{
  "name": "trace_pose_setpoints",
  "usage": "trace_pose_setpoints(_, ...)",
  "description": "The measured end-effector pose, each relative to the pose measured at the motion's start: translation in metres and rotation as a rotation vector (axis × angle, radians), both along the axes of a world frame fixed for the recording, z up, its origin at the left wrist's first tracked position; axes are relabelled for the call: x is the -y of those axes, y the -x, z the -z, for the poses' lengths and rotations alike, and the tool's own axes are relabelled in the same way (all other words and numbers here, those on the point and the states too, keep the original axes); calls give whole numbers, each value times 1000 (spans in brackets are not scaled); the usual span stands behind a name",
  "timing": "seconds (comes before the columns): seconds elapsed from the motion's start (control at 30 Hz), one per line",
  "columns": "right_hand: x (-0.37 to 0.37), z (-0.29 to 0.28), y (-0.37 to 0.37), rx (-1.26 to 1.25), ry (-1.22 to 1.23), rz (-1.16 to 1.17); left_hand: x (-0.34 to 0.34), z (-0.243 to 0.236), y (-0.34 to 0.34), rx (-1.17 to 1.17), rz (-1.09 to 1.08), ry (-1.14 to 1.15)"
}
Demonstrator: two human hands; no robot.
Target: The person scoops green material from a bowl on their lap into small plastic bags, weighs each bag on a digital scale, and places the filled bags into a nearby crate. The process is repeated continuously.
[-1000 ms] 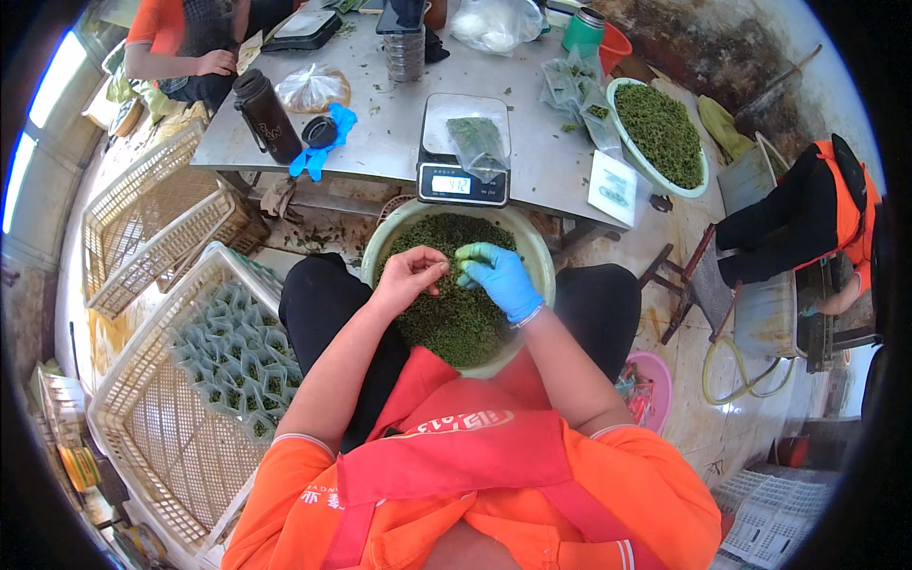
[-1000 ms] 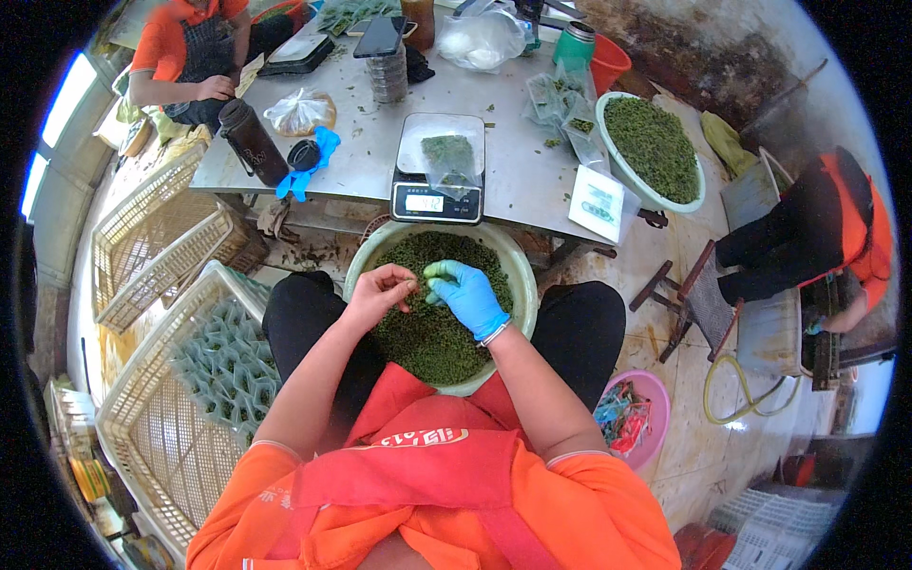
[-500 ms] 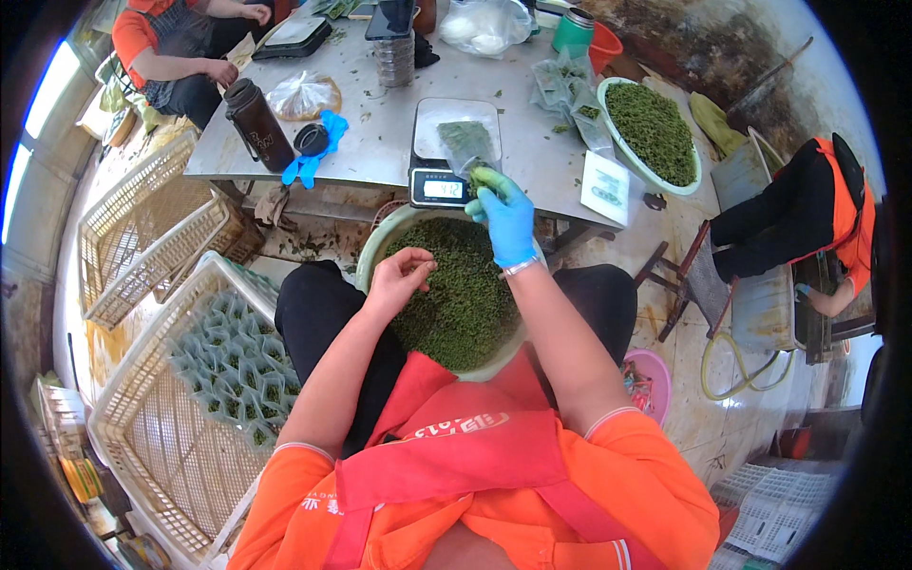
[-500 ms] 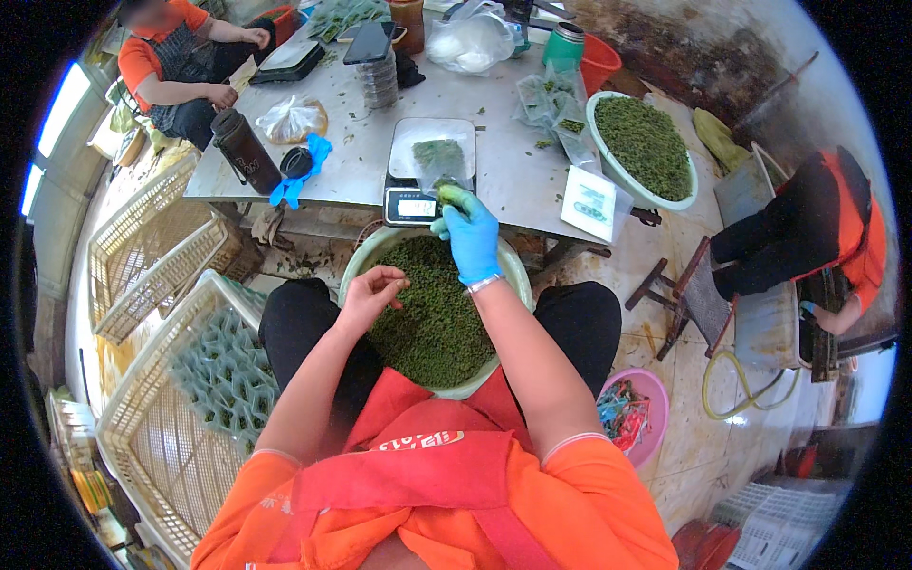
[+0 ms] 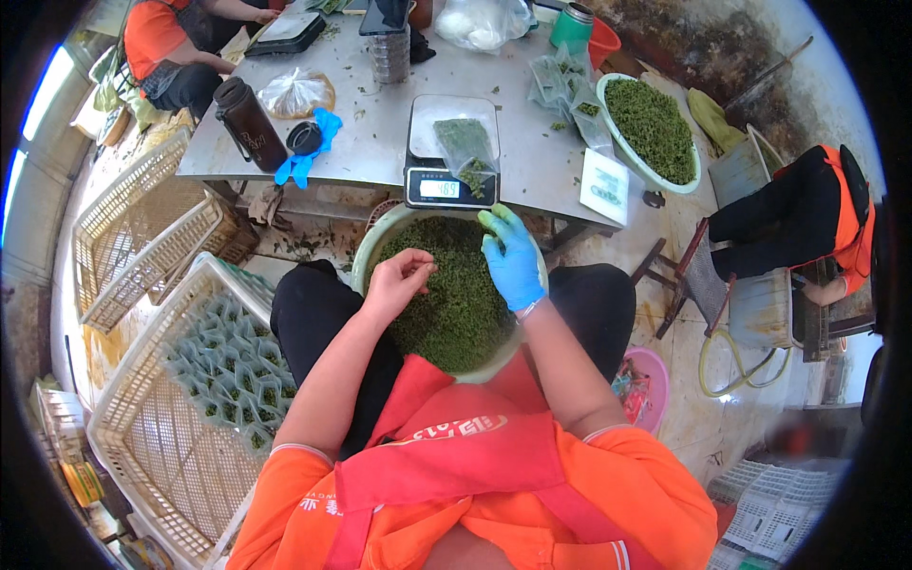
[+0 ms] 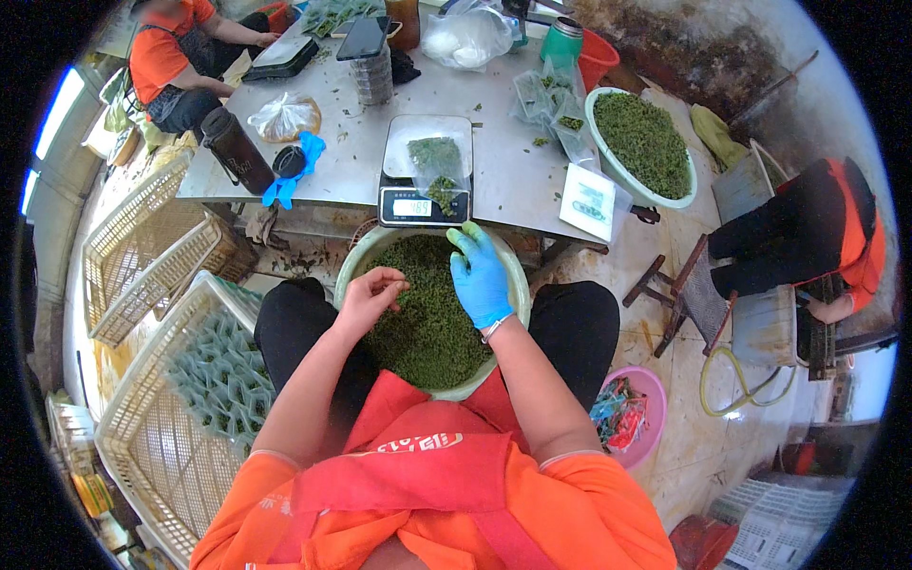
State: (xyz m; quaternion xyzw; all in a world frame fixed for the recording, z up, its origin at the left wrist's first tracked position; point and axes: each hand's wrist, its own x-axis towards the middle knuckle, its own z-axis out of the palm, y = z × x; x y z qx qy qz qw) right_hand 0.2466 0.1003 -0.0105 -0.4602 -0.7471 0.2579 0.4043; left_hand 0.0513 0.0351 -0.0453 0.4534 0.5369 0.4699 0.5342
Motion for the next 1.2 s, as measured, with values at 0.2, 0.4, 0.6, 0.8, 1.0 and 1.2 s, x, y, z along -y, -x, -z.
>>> trace_pose_setpoints(0.2,-22,4,20,54,68,-50,2,0,1,5,-16,8)
trace_pose_setpoints(0.4,-28,-19,34,181,-209,38,4,0,7,-30,-19,38)
trace_pose_setpoints(0.6,-64,-37,50,611,-47,101,2,-5,1,-67,-5,40)
trace_pose_setpoints(0.8,-14,-27,17,213,-129,-2,2,2,8,-30,-4,39)
trace_pose_setpoints(1.0,50,64,3,844,313,-171,0,0,2,-155,42,37)
trace_pose_setpoints(1.2,35,111,-4,439,388,-224,5,-1,3,-300,98,50)
